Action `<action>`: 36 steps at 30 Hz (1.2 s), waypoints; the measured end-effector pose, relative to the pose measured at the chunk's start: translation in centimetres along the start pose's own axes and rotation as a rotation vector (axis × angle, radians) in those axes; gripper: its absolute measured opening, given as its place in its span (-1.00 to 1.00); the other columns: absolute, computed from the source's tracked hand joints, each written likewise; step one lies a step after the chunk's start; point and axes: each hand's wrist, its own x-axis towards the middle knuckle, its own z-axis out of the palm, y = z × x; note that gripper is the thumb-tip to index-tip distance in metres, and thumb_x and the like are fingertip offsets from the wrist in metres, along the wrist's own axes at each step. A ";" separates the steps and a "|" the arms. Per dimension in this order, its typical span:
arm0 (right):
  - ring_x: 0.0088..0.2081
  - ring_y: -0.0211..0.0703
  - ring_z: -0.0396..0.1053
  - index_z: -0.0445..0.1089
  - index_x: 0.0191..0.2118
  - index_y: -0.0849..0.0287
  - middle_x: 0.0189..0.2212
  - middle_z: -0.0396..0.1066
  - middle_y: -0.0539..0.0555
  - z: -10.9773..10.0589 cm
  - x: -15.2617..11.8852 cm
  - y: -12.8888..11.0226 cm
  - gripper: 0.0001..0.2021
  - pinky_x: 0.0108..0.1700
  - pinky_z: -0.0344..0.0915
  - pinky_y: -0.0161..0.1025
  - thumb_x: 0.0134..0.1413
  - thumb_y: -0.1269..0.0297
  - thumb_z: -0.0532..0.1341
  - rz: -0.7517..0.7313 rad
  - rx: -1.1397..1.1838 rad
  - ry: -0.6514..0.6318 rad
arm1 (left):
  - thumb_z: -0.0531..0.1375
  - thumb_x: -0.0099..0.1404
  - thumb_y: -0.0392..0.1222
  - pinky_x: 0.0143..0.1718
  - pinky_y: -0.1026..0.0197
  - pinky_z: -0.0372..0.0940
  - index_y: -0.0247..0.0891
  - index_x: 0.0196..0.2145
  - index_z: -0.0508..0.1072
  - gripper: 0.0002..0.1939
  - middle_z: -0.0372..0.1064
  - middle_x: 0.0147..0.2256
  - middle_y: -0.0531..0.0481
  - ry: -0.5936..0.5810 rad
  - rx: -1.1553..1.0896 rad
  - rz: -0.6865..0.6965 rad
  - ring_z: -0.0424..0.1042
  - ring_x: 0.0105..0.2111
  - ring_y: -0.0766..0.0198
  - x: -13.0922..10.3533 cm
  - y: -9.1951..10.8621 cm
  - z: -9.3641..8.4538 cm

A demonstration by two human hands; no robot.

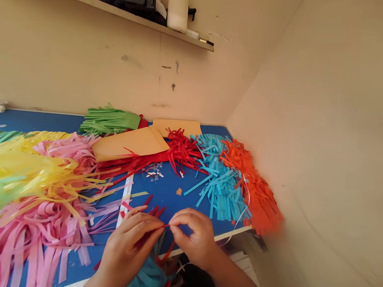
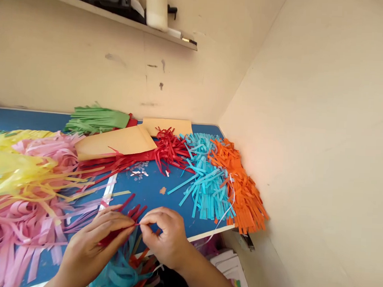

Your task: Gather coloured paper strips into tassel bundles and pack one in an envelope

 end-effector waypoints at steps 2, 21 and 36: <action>-0.35 -0.27 0.50 0.46 -0.34 0.16 -0.41 0.55 0.05 -0.2 0.1 -0.1 -0.88 -0.22 0.40 -0.40 0.07 0.51 0.23 -0.013 -0.012 0.000 | 0.23 0.27 -0.33 0.08 0.26 0.29 -0.16 -0.25 0.48 -0.89 0.54 -0.33 0.10 0.016 0.001 0.017 0.53 -0.32 0.38 0.0 0.0 0.0; -0.36 -0.24 0.51 0.47 -0.37 0.20 -0.43 0.55 0.10 -0.5 -0.6 -0.2 -0.90 -0.24 0.40 -0.38 0.07 0.51 0.23 0.045 -0.018 0.034 | 0.19 0.25 -0.39 0.01 0.29 0.31 -0.18 -0.25 0.51 -0.82 0.59 -0.32 0.09 0.008 0.032 0.157 0.56 -0.33 0.39 0.7 0.2 0.7; -0.38 -0.26 0.51 0.46 -0.37 0.14 -0.43 0.56 0.02 -0.6 -1.3 1.0 -0.90 -0.24 0.40 -0.40 0.06 0.45 0.22 -0.063 -0.105 0.038 | 0.16 0.31 0.04 -0.28 0.36 0.44 -0.09 -0.38 0.49 -0.77 0.56 -0.42 0.11 -0.086 0.031 -0.067 0.57 -0.40 0.31 -1.0 -1.0 2.4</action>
